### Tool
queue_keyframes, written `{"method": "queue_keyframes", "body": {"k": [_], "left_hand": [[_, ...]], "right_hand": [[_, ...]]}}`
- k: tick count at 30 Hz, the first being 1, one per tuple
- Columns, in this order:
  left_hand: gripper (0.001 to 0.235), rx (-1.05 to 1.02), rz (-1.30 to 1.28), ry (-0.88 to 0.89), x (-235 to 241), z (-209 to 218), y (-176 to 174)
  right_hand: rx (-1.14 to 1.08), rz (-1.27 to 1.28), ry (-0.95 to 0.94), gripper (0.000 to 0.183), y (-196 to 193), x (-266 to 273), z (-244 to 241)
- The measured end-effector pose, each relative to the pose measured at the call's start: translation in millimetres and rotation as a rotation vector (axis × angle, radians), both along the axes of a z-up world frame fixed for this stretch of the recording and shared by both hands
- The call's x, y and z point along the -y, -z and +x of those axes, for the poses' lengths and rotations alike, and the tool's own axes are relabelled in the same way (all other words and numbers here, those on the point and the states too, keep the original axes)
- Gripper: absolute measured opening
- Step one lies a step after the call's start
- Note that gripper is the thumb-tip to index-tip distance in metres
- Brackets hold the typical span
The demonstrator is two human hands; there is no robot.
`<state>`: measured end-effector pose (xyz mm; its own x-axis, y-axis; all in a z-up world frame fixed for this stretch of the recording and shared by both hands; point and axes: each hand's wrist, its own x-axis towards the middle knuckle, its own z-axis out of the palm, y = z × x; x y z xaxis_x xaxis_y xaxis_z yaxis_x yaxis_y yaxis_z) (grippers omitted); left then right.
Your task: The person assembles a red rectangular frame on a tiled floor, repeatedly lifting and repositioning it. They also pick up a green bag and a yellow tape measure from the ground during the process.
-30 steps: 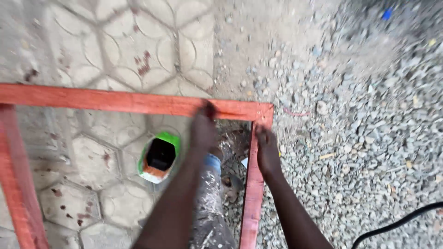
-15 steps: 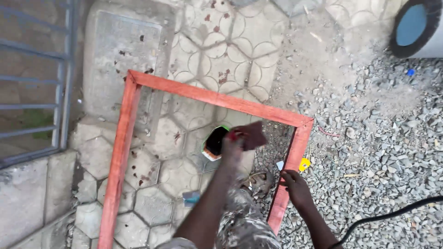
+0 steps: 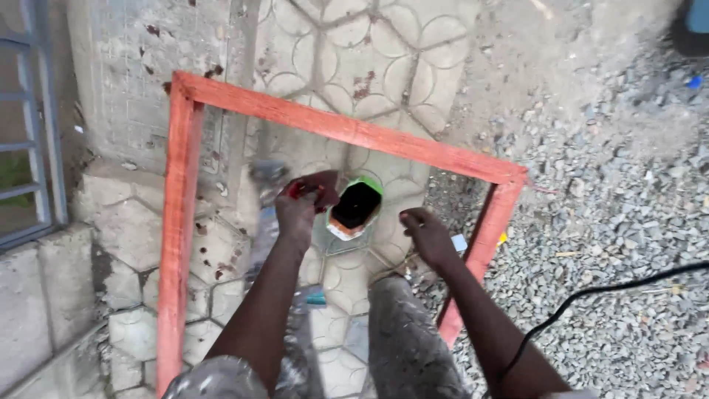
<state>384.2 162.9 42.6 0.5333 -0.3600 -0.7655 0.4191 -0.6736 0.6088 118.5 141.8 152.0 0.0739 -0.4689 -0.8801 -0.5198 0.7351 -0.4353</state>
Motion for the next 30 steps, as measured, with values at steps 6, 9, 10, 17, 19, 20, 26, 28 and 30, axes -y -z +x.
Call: {"method": "queue_keyframes", "body": {"k": [6,9,10,17,19,20,26,28,30], "left_hand": [[0.018,0.214,0.054,-0.103,52,132,61],[0.018,0.336,0.016,-0.071,96,208,38],[0.018,0.336,0.002,-0.075,106,239,59],[0.048,0.973,0.081,0.524,151,387,86],[0.049,0.973,0.045,0.601,166,382,95],[0.045,0.846,-0.061,0.537,171,371,97],[0.052,0.932,-0.022,0.639,145,337,147],[0.052,0.973,-0.052,0.604,138,304,145],[0.040,0.758,-0.119,0.527,138,244,128]], "right_hand": [[-0.100,-0.020,0.070,0.055,38,50,59],[-0.146,0.048,-0.054,0.063,91,62,96],[-0.146,0.034,-0.054,0.063,106,75,118],[0.083,0.097,0.230,0.047,125,126,252],[0.106,0.108,0.241,0.045,131,135,266],[0.110,0.102,0.231,0.049,135,138,268],[0.101,-0.028,0.449,0.042,165,131,235],[0.129,-0.039,0.567,0.044,163,134,221],[0.213,-0.043,0.674,0.047,157,141,210]]}}
